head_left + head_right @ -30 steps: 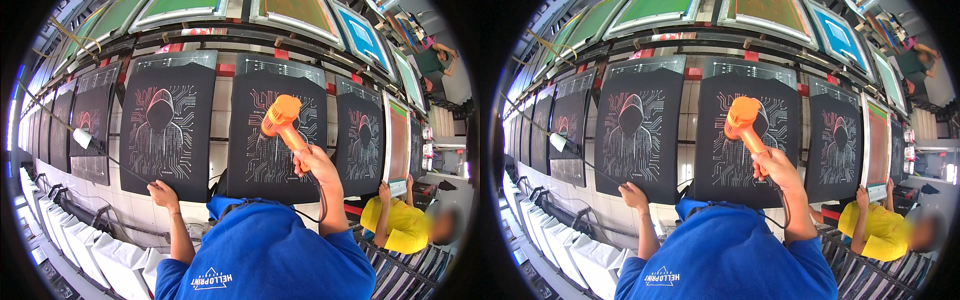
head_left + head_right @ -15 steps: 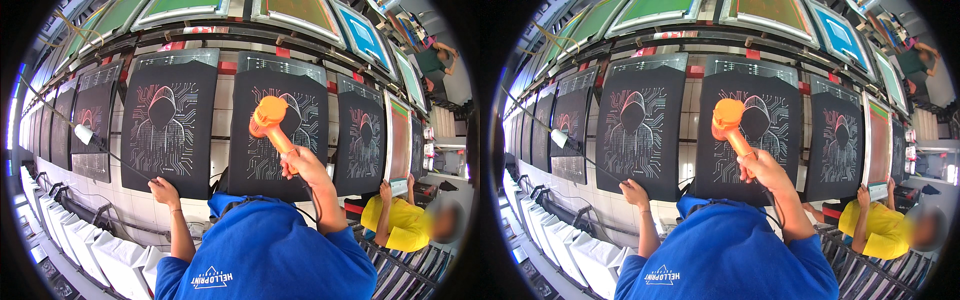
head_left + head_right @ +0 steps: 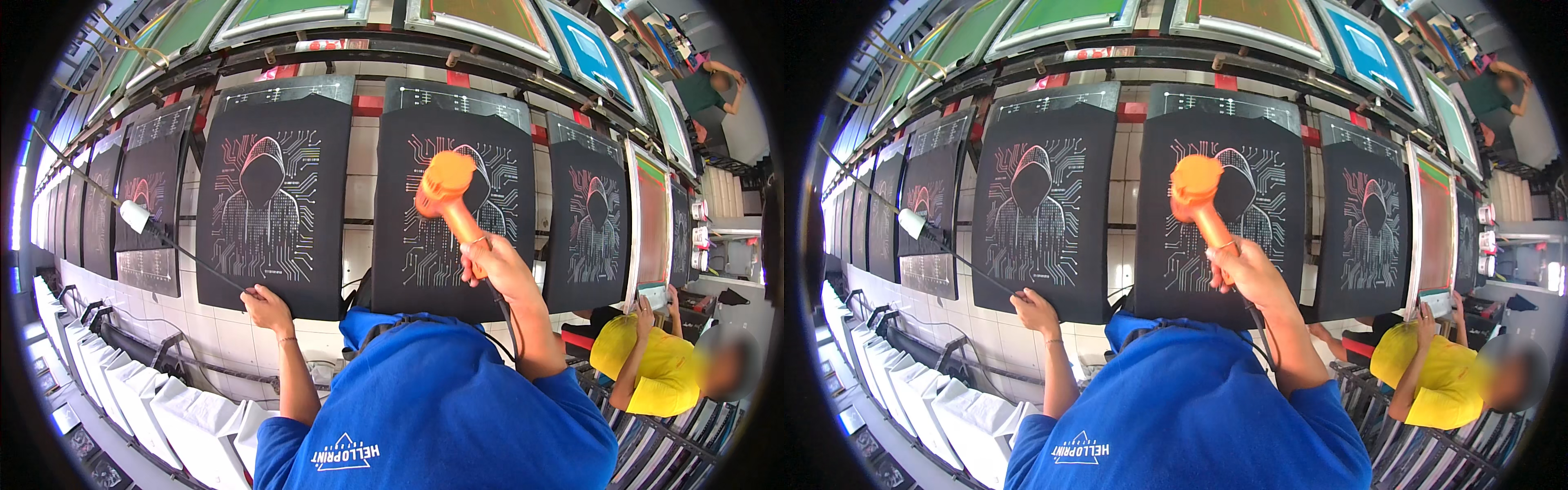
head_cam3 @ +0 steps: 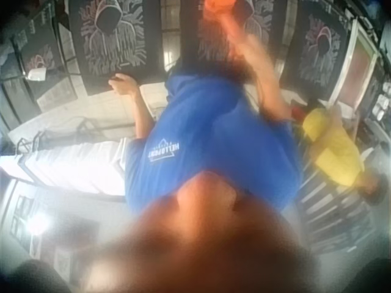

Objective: The person uses an orange handheld heat gun to dry printed designs on black t-shirts laid out on a screen printing table. The person systematically moves the heat gun over the graphic area of each shirt to cure the ink.

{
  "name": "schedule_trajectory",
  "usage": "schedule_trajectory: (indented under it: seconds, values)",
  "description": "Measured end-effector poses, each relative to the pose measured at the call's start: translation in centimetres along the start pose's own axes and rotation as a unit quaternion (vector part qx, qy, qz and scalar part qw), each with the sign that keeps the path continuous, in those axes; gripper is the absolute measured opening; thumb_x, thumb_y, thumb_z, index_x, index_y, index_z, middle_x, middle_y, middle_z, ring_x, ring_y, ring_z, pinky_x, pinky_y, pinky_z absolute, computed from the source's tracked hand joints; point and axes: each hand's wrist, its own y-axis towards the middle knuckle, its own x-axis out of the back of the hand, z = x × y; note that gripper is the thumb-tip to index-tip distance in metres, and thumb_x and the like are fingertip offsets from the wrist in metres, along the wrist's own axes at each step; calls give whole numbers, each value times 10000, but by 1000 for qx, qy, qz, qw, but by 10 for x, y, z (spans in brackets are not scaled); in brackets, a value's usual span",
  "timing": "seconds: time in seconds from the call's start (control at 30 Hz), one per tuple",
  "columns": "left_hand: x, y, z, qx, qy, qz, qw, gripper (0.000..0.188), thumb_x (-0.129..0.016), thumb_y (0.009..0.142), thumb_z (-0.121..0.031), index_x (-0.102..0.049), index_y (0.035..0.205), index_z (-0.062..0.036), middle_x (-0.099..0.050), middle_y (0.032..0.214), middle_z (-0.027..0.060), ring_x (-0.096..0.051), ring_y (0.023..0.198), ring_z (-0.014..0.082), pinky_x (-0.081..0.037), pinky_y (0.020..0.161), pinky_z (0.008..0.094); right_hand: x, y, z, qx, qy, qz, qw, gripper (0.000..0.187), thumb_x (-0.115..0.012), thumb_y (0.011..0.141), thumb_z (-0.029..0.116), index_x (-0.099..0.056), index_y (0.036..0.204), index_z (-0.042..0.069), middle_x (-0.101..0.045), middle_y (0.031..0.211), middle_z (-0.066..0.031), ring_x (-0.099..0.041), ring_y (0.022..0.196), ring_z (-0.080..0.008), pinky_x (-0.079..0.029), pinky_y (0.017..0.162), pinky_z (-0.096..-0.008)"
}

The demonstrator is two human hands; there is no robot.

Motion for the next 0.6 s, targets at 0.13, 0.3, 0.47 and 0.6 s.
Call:
schedule_trajectory:
  seconds: [0.13, 0.3, 0.47, 0.6]
  values:
    - [-1, 0, 4, -10, 11, -6, 1000, 251, -532, 955, -270, -515, 888, -29, -620, 795, 136, -617, 736, 356, -455, 651, 474, 3, 4, -4, 35, 3, -74, 997, 249, -623, 939, 257, -546, 992, 27, -580, 773, -30, -601, 612, -114, -497, 516, -253]
    - [0, -1, 4, -8, 5, -5, 1000, 249, -535, 955, -269, -519, 887, -30, -616, 790, 131, -615, 733, 340, -457, 647, 462, -2, -11, -9, 2, 10, 17, 1000, 245, -617, 941, 251, -551, 991, 19, -590, 774, -36, -612, 618, -123, -491, 517, -256]
    - [-1, -1, 7, -4, 0, -6, 1000, 247, -538, 951, -270, -519, 887, -32, -616, 784, 130, -615, 728, 340, -457, 644, 465, -6, -29, -16, -33, 21, 79, 996, 280, -621, 939, 248, -553, 1052, 1, -598, 786, -36, -625, 629, -129, -488, 520, -253]
    - [-2, 0, 7, -3, 3, -3, 1000, 237, -545, 951, -258, -524, 883, -32, -607, 775, 114, -604, 717, 320, -457, 641, 455, -18, -32, -26, -9, 28, 17, 999, 272, -628, 939, 265, -541, 1028, 24, -589, 786, -29, -622, 633, -120, -488, 522, -245]
